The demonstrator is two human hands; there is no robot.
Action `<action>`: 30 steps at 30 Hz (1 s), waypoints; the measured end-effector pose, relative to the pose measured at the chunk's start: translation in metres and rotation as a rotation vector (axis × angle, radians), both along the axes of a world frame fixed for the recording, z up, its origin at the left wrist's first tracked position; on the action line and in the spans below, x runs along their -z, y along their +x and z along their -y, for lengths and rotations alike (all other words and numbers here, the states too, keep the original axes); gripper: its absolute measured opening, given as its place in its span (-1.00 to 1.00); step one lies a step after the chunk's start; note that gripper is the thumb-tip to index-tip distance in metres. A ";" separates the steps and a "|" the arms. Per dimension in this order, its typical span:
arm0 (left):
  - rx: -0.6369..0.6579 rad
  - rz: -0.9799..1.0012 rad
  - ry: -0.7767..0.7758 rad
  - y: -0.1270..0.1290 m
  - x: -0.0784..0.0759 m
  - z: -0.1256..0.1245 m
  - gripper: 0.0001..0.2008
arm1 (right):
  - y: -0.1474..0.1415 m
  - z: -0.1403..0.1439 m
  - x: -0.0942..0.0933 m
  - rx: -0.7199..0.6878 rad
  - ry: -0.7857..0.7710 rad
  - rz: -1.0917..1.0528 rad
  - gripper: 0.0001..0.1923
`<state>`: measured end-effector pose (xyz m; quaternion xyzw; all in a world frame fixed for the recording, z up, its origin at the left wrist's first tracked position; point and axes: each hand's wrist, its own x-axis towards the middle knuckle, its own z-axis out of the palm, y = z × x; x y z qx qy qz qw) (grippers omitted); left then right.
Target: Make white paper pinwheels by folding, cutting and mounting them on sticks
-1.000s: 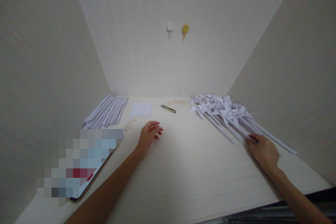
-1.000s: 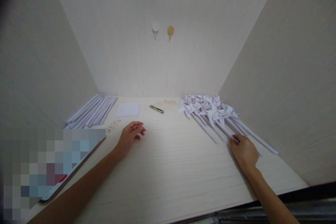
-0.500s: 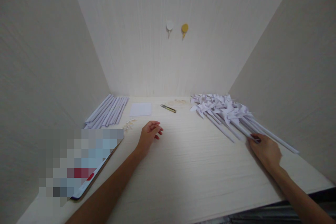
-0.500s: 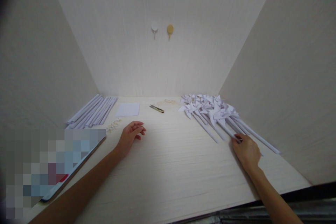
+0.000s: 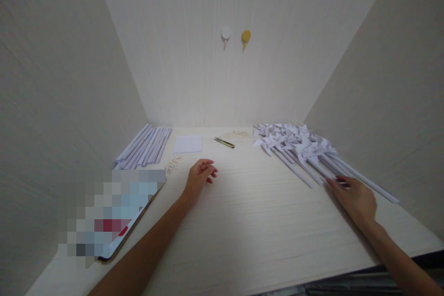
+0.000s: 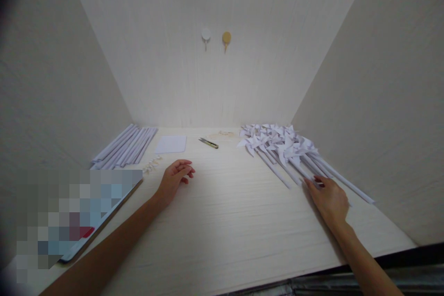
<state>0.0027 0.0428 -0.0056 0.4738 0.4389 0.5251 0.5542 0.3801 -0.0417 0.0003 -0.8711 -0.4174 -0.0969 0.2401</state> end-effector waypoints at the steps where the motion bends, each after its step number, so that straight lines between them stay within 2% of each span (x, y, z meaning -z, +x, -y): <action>1: 0.003 -0.003 0.004 0.000 0.000 0.000 -0.76 | 0.000 0.001 -0.001 -0.017 0.029 0.006 -0.60; 5: 0.010 -0.030 0.013 0.001 -0.001 0.001 -0.82 | -0.005 -0.001 -0.005 -0.144 0.134 0.000 -0.70; 8: 0.039 -0.041 0.016 0.002 0.001 0.000 -0.84 | -0.027 -0.012 -0.009 -0.294 0.217 -0.059 -0.80; 11: 0.039 -0.041 0.008 0.002 0.003 -0.001 -0.87 | -0.071 -0.026 -0.014 -0.473 0.239 -0.183 -0.83; 14: 0.033 -0.030 -0.002 0.002 0.003 -0.002 -0.90 | -0.126 -0.041 -0.018 -0.675 0.259 -0.304 -0.85; 16: 0.034 -0.027 -0.003 0.002 0.002 -0.001 -0.90 | -0.162 -0.051 -0.018 -0.761 0.250 -0.398 -0.86; 20: 0.030 -0.032 -0.010 0.003 0.000 0.001 -0.91 | -0.220 -0.073 -0.013 -0.849 0.224 -0.552 -0.90; 23: 0.011 -0.033 -0.012 0.003 0.000 0.000 -0.90 | -0.248 -0.085 -0.005 -0.882 0.202 -0.649 -0.91; 26: -0.001 -0.034 -0.010 0.003 0.001 -0.001 -0.91 | -0.260 -0.089 0.002 -0.871 0.175 -0.720 -0.92; 30: -0.001 -0.046 -0.003 0.002 0.002 -0.001 -0.90 | -0.260 -0.089 0.009 -0.880 0.200 -0.742 -0.90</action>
